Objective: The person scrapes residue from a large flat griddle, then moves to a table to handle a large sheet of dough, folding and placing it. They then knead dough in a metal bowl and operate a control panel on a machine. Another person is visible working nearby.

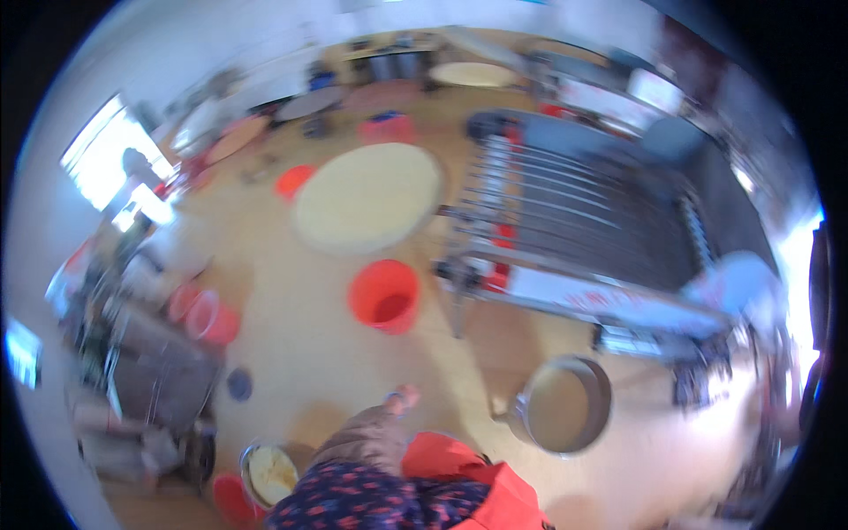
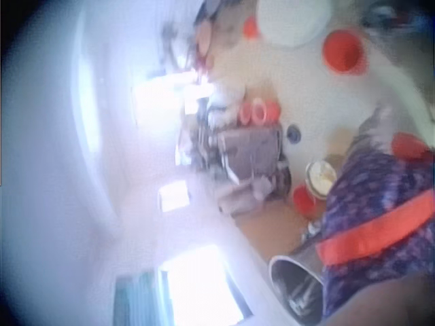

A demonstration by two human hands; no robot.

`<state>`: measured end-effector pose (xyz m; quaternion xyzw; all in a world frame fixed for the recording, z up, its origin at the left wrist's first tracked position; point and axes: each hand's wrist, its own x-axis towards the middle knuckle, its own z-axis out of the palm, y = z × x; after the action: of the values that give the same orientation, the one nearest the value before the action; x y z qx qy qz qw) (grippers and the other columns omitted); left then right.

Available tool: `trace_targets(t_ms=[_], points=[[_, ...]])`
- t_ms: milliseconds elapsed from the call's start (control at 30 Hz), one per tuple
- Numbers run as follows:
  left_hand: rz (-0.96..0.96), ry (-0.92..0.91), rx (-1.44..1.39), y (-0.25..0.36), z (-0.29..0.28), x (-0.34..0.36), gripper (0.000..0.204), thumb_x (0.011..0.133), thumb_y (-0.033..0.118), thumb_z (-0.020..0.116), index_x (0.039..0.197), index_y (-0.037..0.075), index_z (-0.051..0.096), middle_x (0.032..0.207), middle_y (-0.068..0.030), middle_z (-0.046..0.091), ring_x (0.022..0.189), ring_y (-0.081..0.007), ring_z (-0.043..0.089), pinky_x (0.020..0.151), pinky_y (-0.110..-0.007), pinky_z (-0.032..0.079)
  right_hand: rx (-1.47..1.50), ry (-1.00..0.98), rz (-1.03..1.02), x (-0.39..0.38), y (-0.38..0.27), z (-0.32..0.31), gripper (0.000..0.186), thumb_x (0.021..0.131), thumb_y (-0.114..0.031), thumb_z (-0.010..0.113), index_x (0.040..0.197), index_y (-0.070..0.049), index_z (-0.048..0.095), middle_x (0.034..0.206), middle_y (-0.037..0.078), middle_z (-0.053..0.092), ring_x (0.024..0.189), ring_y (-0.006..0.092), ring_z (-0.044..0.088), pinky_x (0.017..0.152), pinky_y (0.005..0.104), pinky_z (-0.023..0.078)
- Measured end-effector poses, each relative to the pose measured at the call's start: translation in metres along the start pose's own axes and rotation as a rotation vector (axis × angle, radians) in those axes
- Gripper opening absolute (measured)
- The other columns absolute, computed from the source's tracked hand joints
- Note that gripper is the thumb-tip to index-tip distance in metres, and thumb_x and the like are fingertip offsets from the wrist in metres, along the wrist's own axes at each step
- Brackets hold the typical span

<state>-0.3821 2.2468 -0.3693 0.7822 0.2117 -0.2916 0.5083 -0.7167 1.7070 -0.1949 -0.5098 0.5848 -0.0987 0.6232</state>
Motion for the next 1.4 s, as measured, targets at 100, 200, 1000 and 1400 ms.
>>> trace_targets(t_ms=[100, 200, 1000, 1400], points=[[-0.118, -0.078, 0.205, 0.022, 0.027, -0.043, 0.021, 0.081, 0.011, 0.049, 0.061, 0.011, 0.053, 0.053, -0.0013, 0.048, 0.044, -0.0159, 0.046, 0.038, -0.032, 0.035, 0.181, -0.024, -0.086, 0.048, -0.004, -0.071, 0.020, 0.089, -0.023, 0.058, 0.076, -0.012, 0.048, 0.059, -0.003, 0.043, 0.051, 0.0076, 0.045, 0.041, 0.0229, 0.034], [-0.056, -0.180, 0.809, 0.051, 0.080, -0.104, 0.022, 0.078, 0.013, 0.051, 0.058, 0.009, 0.057, 0.050, -0.0061, 0.053, 0.044, -0.0180, 0.053, 0.041, -0.034, 0.041, 0.091, 0.018, -0.092, 0.095, -0.030, -0.131, 0.015, 0.089, -0.021, 0.057, 0.081, -0.009, 0.053, 0.064, -0.003, 0.046, 0.050, 0.0074, 0.045, 0.040, 0.0214, 0.035], [-0.026, -0.413, 0.657, 0.378, 0.650, -0.109, 0.021, 0.085, 0.023, 0.059, 0.090, 0.002, 0.060, 0.074, -0.0084, 0.063, 0.058, -0.0164, 0.062, 0.049, -0.028, 0.051, 0.264, 0.303, -0.034, 0.335, -0.184, -0.368, 0.026, 0.090, -0.027, 0.055, 0.094, -0.002, 0.062, 0.076, 0.004, 0.059, 0.067, 0.0121, 0.057, 0.055, 0.0253, 0.047], [0.233, -0.674, 0.757, 0.557, 0.995, -0.111, 0.020, 0.085, 0.021, 0.056, 0.097, 0.005, 0.059, 0.076, -0.0080, 0.063, 0.062, -0.0144, 0.061, 0.050, -0.026, 0.048, 0.351, 0.547, 0.200, 0.411, -0.232, -0.508, 0.020, 0.091, -0.021, 0.052, 0.088, -0.003, 0.061, 0.070, 0.002, 0.056, 0.057, 0.0089, 0.053, 0.046, 0.0214, 0.046]])
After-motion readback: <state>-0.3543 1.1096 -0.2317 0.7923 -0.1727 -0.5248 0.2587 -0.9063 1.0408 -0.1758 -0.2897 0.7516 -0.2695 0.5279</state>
